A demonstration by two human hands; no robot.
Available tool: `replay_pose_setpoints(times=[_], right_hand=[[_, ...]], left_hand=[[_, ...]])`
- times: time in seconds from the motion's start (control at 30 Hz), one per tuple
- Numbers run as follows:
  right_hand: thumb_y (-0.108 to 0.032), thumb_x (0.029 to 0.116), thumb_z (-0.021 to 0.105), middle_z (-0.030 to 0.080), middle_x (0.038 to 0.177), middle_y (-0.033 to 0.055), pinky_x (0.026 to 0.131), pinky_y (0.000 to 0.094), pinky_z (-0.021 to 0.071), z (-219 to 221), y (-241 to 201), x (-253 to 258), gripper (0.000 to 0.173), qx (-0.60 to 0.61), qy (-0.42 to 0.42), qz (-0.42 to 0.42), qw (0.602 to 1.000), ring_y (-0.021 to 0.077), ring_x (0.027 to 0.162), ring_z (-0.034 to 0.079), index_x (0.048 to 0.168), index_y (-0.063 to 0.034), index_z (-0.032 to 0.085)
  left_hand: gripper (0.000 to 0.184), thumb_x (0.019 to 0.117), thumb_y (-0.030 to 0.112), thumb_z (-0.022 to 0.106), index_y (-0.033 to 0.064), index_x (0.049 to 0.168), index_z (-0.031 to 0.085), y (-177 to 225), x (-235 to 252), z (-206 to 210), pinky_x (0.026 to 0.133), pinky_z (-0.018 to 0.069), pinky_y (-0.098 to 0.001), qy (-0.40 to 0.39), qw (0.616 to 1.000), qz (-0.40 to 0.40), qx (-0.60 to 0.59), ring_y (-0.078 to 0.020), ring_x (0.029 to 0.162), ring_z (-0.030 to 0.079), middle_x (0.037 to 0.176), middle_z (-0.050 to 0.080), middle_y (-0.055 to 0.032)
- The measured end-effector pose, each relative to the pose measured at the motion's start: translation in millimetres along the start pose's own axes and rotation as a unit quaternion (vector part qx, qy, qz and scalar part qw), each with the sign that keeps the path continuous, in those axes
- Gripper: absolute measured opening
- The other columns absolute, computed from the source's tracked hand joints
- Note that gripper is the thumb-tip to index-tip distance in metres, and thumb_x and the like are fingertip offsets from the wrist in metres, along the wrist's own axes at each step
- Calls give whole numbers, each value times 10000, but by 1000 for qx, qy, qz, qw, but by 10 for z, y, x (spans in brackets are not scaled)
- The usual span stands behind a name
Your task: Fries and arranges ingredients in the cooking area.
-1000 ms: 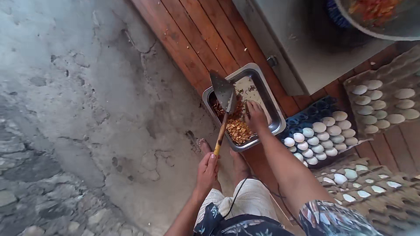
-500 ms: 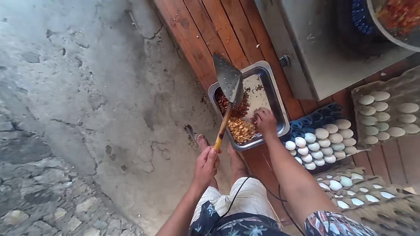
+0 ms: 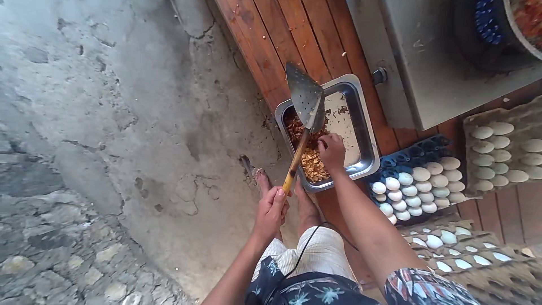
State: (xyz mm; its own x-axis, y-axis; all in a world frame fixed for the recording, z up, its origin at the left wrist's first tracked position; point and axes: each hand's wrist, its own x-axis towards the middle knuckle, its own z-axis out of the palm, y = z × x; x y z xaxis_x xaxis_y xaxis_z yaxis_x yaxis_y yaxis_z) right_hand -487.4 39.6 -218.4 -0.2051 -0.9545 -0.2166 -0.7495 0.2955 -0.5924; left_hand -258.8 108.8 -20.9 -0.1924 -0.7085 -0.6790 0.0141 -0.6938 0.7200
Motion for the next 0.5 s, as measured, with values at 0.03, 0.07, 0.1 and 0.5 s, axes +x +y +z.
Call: replay_pose_setpoints(times=[0.03,0.07,0.1,0.5], right_hand=[[-148,1003,619,694,1113,198,978,526,530,-85,15,-2,203,15,-2,22,1000,381,1113,648,1095,-27,753],[-150,1021,579,695,1151,205,1010,531,520,-186,54,0,234,20,-3,49,999,379,1145,649,1129,-16,738],[-138,1034,544,693,1192,209,1030,538,506,-274,116,-9,260,18,0,72,997,381,1175,642,1167,-12,728],[-124,1002,651,689,1193,208,952,549,553,-232,464,-139,184,-87,-62,-111,988,416,1137,652,1107,-1,739]], left_hand=[[336,1094,267,366,61,1101,632,0,-2,-4,417,345,-183,-1,1000,-2,-2,-32,455,384,606,435,66],[336,1096,272,369,63,1099,632,-2,0,-7,418,346,-185,-2,1000,-3,-4,-36,456,384,607,436,63],[336,1097,279,373,67,1096,633,-9,1,-12,418,346,-189,-4,1000,-3,-4,-40,455,382,607,435,60],[336,1097,299,385,86,1083,644,-12,15,-8,432,351,-191,-16,1000,8,12,-35,471,392,620,447,69]])
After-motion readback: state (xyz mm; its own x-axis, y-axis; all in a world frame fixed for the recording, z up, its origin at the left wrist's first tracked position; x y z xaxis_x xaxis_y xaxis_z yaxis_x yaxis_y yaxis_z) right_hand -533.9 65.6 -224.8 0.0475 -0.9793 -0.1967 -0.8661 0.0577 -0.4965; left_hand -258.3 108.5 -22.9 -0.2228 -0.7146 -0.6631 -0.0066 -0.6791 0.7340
